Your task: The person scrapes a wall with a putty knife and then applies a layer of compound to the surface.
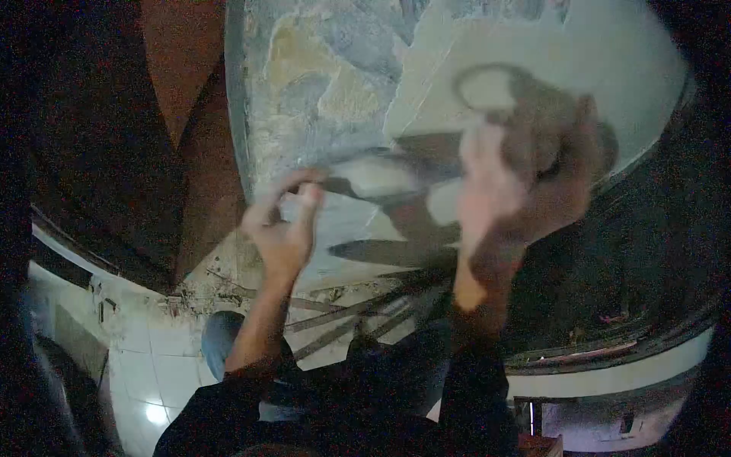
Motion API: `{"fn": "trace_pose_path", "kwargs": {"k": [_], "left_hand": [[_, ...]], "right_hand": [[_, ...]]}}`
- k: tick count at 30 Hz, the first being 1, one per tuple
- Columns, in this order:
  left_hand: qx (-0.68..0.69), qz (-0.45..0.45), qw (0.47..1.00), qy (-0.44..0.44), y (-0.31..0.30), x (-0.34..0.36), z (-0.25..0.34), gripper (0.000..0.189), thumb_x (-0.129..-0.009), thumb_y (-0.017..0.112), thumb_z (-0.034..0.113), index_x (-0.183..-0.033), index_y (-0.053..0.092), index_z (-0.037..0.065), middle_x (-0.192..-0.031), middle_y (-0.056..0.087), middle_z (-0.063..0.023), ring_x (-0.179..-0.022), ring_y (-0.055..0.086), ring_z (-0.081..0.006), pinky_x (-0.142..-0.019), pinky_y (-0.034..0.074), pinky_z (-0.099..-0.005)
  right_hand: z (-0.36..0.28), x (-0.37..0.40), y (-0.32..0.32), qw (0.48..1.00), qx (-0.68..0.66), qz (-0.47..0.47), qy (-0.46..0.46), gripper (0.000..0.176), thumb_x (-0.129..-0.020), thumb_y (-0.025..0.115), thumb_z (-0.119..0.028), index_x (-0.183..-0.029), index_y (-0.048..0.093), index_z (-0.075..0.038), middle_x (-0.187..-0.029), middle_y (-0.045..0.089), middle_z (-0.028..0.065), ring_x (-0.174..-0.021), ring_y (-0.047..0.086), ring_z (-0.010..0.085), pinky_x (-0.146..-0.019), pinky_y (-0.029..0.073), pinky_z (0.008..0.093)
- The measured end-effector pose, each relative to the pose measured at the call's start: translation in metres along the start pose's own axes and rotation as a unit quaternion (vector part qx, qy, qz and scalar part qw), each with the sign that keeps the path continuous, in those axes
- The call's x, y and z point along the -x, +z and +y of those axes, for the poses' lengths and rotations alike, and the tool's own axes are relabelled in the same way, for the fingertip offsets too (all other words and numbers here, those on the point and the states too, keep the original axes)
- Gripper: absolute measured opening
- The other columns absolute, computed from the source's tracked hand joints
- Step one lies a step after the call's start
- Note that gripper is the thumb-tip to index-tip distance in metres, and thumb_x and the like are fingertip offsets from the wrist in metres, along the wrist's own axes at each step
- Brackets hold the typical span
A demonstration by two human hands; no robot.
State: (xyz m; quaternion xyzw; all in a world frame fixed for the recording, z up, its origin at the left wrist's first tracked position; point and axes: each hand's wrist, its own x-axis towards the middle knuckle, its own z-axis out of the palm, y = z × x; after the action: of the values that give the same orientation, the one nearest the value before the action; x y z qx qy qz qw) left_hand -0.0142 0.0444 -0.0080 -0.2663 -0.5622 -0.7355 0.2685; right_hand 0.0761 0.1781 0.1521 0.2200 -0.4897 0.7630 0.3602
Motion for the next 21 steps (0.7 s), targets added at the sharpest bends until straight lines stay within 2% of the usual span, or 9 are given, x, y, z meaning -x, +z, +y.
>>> {"fn": "trace_pose_path", "kwargs": {"k": [3,5,6,7,9,15,18,20,21], "left_hand": [[-0.117,0.138,0.983,0.026,-0.023,-0.021,-0.014,0.033,-0.077,0.069,0.018,-0.103,0.059,0.0,-0.103,0.06,-0.0121,-0.09,0.058,-0.0194,-0.079,0.045,-0.0302],[-0.14,0.134,0.981,0.029,-0.037,-0.036,-0.028,0.048,-0.073,0.072,0.021,-0.111,0.053,-0.001,-0.109,0.057,-0.014,-0.095,0.055,-0.0205,-0.081,0.045,-0.0315],[-0.163,0.128,0.978,0.031,-0.044,-0.042,-0.034,0.064,-0.068,0.076,0.024,-0.119,0.046,-0.001,-0.115,0.053,-0.0159,-0.101,0.053,-0.0216,-0.083,0.044,-0.0328],[-0.165,0.127,0.978,0.031,-0.05,-0.044,-0.041,0.064,-0.068,0.076,0.024,-0.119,0.046,-0.001,-0.115,0.053,-0.0159,-0.101,0.053,-0.0216,-0.083,0.044,-0.0328],[0.003,-0.006,0.987,-0.16,-0.057,-0.042,-0.058,0.084,-0.064,0.079,0.029,-0.128,0.034,-0.002,-0.119,0.049,-0.0189,-0.104,0.05,-0.0239,-0.087,0.042,-0.0357],[0.039,-0.098,0.982,-0.157,-0.06,-0.06,-0.065,0.092,-0.061,0.079,0.036,-0.13,0.031,-0.003,-0.12,0.046,-0.0183,-0.109,0.046,-0.0263,-0.094,0.037,-0.0371],[0.049,-0.129,0.977,-0.159,-0.059,-0.081,-0.06,0.098,-0.057,0.08,0.04,-0.13,0.031,-0.003,-0.116,0.048,-0.0184,-0.106,0.048,-0.026,-0.092,0.038,-0.0374],[0.08,-0.178,0.964,-0.179,-0.057,-0.095,-0.057,0.1,-0.055,0.081,0.041,-0.13,0.03,-0.002,-0.116,0.047,-0.0178,-0.108,0.047,-0.0264,-0.092,0.038,-0.0384],[0.071,-0.179,0.965,-0.177,-0.058,-0.1,-0.062,0.1,-0.055,0.081,0.041,-0.13,0.03,-0.002,-0.116,0.047,-0.0178,-0.108,0.047,-0.0264,-0.092,0.038,-0.0384]], "right_hand": [[-0.027,-0.046,0.0,0.975,0.061,-0.209,-0.029,0.028,-0.086,0.04,-0.025,-0.06,0.035,-0.016,-0.05,0.033,-0.0042,-0.042,0.027,0.01,-0.044,0.025,0.0269],[-0.04,-0.06,0.007,0.956,0.08,-0.278,-0.039,0.032,-0.085,0.042,-0.021,-0.055,0.032,-0.016,-0.048,0.031,-0.0042,-0.042,0.024,0.009,-0.044,0.022,0.0257],[-0.045,-0.065,0.012,0.968,0.094,-0.229,-0.036,0.035,-0.084,0.042,-0.02,-0.052,0.029,-0.017,-0.046,0.028,-0.0042,-0.041,0.023,0.0088,-0.044,0.022,0.0252],[-0.047,-0.068,0.014,0.977,0.107,-0.179,-0.032,0.038,-0.084,0.042,-0.02,-0.05,0.026,-0.018,-0.044,0.025,-0.0043,-0.04,0.022,0.0085,-0.044,0.021,0.0248],[-0.034,-0.074,0.011,0.981,0.076,-0.18,-0.016,0.037,-0.084,0.041,-0.019,-0.05,0.025,-0.018,-0.044,0.023,-0.0043,-0.04,0.019,0.0088,-0.043,0.02,0.0252],[-0.028,-0.075,0.019,0.984,0.082,-0.149,-0.058,0.038,-0.083,0.041,-0.018,-0.048,0.026,-0.018,-0.043,0.021,-0.0033,-0.037,0.013,0.01,-0.041,0.019,0.0276],[-0.006,-0.071,0.015,0.986,0.025,-0.163,-0.006,0.034,-0.084,0.041,-0.023,-0.051,0.032,-0.017,-0.047,0.03,-0.0017,-0.041,0.024,0.0105,-0.043,0.024,0.0292],[0.013,-0.051,0.051,0.971,0.168,0.152,-0.073,0.028,-0.084,0.04,-0.029,-0.06,0.04,-0.015,-0.056,0.04,-0.001,-0.052,0.033,0.0108,-0.048,0.028,0.0332],[0.008,-0.051,0.057,0.972,0.159,0.155,-0.073,0.028,-0.084,0.04,-0.029,-0.06,0.04,-0.015,-0.056,0.04,-0.001,-0.052,0.033,0.0108,-0.048,0.028,0.0332]]}}
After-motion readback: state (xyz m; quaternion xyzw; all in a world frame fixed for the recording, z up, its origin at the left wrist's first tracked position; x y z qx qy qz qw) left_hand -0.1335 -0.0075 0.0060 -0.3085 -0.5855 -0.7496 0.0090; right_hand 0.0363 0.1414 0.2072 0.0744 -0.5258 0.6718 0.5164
